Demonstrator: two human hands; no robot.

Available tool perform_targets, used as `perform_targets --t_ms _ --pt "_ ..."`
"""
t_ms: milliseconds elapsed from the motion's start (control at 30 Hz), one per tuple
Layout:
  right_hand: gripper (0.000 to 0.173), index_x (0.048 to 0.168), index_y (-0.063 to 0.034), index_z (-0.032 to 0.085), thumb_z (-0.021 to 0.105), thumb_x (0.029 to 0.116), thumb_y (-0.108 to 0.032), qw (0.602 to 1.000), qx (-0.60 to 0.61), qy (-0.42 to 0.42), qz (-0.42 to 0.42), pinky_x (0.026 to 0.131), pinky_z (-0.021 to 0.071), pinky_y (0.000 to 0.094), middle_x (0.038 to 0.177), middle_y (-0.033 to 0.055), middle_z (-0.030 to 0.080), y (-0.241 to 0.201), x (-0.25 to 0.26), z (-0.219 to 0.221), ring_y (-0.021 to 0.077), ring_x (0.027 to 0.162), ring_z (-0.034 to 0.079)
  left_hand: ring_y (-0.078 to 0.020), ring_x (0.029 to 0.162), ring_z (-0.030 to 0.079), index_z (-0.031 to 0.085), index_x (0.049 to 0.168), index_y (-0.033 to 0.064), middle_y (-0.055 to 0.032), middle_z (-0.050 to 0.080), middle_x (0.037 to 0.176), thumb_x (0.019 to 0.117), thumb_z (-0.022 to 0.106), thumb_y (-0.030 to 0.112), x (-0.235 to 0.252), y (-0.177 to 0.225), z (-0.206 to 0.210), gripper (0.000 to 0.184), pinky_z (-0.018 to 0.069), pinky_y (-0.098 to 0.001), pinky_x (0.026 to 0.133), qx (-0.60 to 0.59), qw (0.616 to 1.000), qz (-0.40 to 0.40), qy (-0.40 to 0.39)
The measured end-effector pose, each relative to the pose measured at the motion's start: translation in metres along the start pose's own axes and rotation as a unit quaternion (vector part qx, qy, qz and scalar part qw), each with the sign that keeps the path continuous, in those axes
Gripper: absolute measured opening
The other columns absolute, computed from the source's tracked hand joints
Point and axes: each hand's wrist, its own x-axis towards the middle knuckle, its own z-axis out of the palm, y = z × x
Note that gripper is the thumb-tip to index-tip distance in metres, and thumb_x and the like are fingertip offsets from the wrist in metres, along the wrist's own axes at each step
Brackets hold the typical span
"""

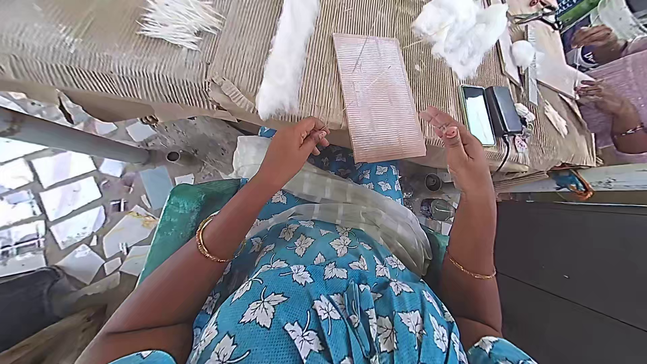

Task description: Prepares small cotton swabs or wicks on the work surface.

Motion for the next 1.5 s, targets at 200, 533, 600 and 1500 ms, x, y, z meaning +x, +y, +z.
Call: perform_targets --t_ms 200,533,600,1500 --pt "0.038 0.137 -0.0036 0.062 0.05 0.108 -0.025 0.987 0.148 0.014 0.053 0.098 0.055 0.0288 0.127 0.0051 0.069 -0.018 0.05 0.072 0.0105 0.115 0.066 -0.007 0.08 0.072 0.066 0.115 0.0072 -0.0011 0.075 0.1 0.1082 0.053 0.017 -0.009 -0.016 -0.008 0.018 0.0601 -0.0246 0.074 -0.082 0.997 0.012 0.011" --pt "0.019 0.108 -0.007 0.07 0.052 0.1065 -0.011 0.946 0.302 0.065 0.096 0.083 0.0571 0.0225 0.099 -0.0018 0.072 -0.065 0.097 0.121 0.0055 0.091 0.068 -0.0076 0.08 0.072 0.066 0.117 0.0054 -0.002 0.075 0.1 0.108 0.053 0.015 -0.01 -0.026 -0.013 0.018 0.0592 -0.0245 0.073 -0.173 0.985 -0.006 0.005" --pt "0.018 0.103 -0.0068 0.071 0.053 0.1057 -0.009 0.944 0.306 0.077 0.099 0.082 0.0574 0.0221 0.094 -0.0016 0.072 -0.068 0.101 0.125 0.0057 0.088 0.069 -0.0084 0.081 0.072 0.066 0.117 0.0059 -0.002 0.075 0.1 0.1084 0.053 0.016 -0.009 -0.029 -0.013 0.019 0.0598 -0.0259 0.073 -0.188 0.982 -0.012 0.001" --pt "0.016 0.099 -0.0116 0.066 0.052 0.1072 -0.014 0.991 0.133 0.012 -0.013 0.08 0.058 0.0199 0.086 -0.0068 0.07 -0.142 0.235 0.11 0.0028 0.081 0.068 -0.0138 0.084 0.073 0.061 0.116 0.0061 -0.0046 0.075 0.097 0.1119 0.045 0.024 -0.004 -0.025 -0.017 0.024 0.0584 -0.0351 0.082 -0.196 0.968 -0.147 -0.055"
